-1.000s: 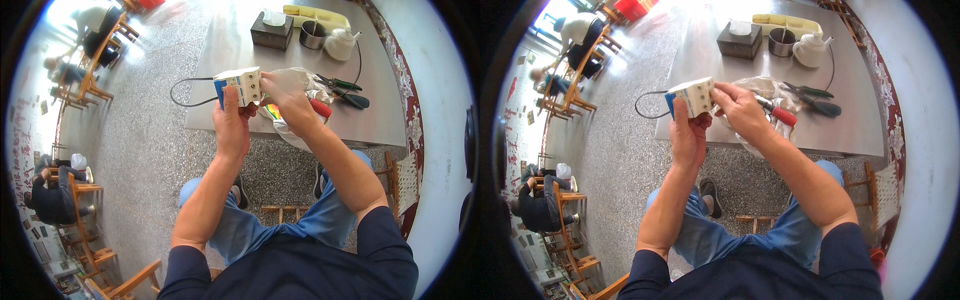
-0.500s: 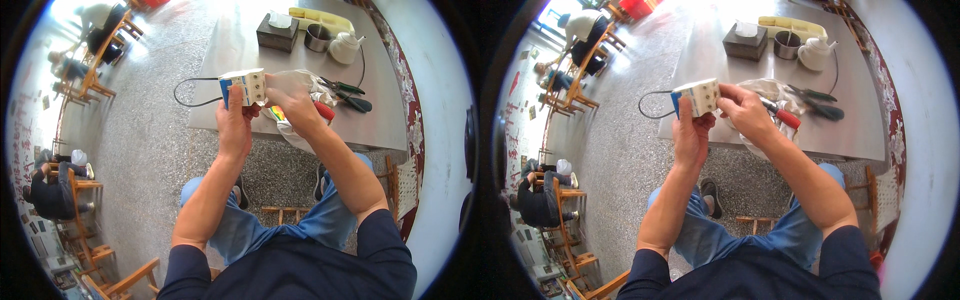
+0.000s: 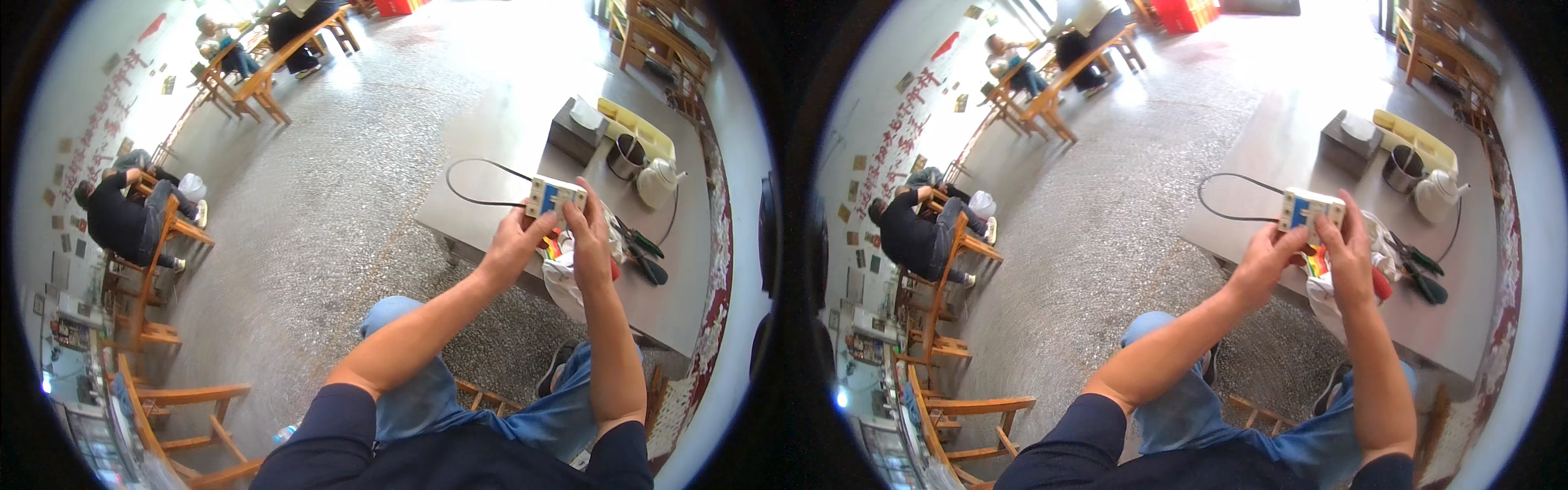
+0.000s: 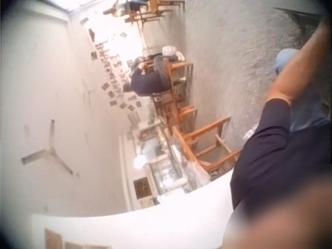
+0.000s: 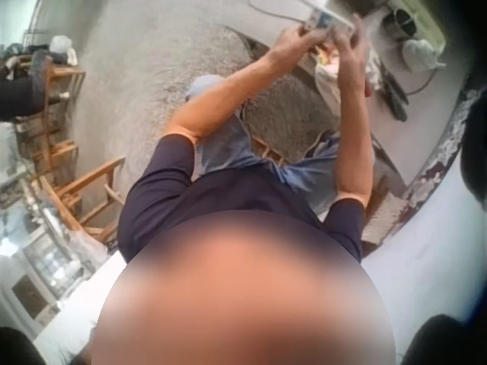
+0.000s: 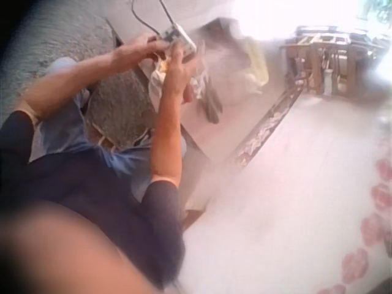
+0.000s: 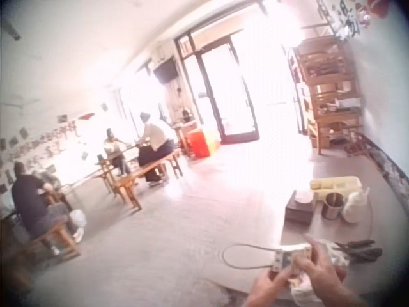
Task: The person uses a screwdriver to adjust a white power strip, then uses pliers to strip and twist the ends of a black electrical cord. The person repeatedly handles the cord ends and tools on a metal table.
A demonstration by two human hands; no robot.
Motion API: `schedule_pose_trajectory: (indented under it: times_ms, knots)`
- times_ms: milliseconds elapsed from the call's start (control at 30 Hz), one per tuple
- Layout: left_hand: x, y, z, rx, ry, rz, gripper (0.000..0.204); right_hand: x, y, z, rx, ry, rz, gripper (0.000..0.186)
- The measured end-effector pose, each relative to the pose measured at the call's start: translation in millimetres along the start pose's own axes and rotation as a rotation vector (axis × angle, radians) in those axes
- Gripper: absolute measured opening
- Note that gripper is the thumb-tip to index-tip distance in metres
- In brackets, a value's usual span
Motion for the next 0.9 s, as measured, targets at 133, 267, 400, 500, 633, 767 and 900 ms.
schedule_pose_trajectory:
  times_ms: [133,267,400,500,633,767,900]
  knots:
    - [-11,-4,-5,0.003,-0.015,0.109,0.038,12,-1,-2,0.036,-0.009,-0.064,0.054]
    - [-12,-7,-8,0.016,0.027,0.141,0.035,-2,9,5,-0.015,-0.022,-0.090,0.039]
    - [2,-2,-3,-0.007,0.050,0.148,0.036,0,9,4,-0.042,-0.050,-0.096,0.039]
    - [8,8,1,-0.011,0.020,0.068,0.043,23,-9,-3,0.100,-0.019,-0.372,0.046]
    - [-13,-3,-1,0.102,-0.038,-0.133,0.053,18,-19,-2,0.188,0.103,-0.326,0.082]
    - [-4,3,-3,0.074,0.049,-0.251,0.054,37,-20,-20,0.194,0.293,-0.613,0.099]
    - [-9,42,-3,-0.147,0.063,-0.211,0.051,41,20,-7,0.245,0.188,-0.617,0.061]
Point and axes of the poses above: each hand's wrist, its own z-axis towards the middle knuckle, its own y-axis out of the back of the hand, x = y × z, the point moved 10 cm from there along z, towards the middle knuckle, and after that the axes turned 4 degrees about -y, right-handed, at the moved point
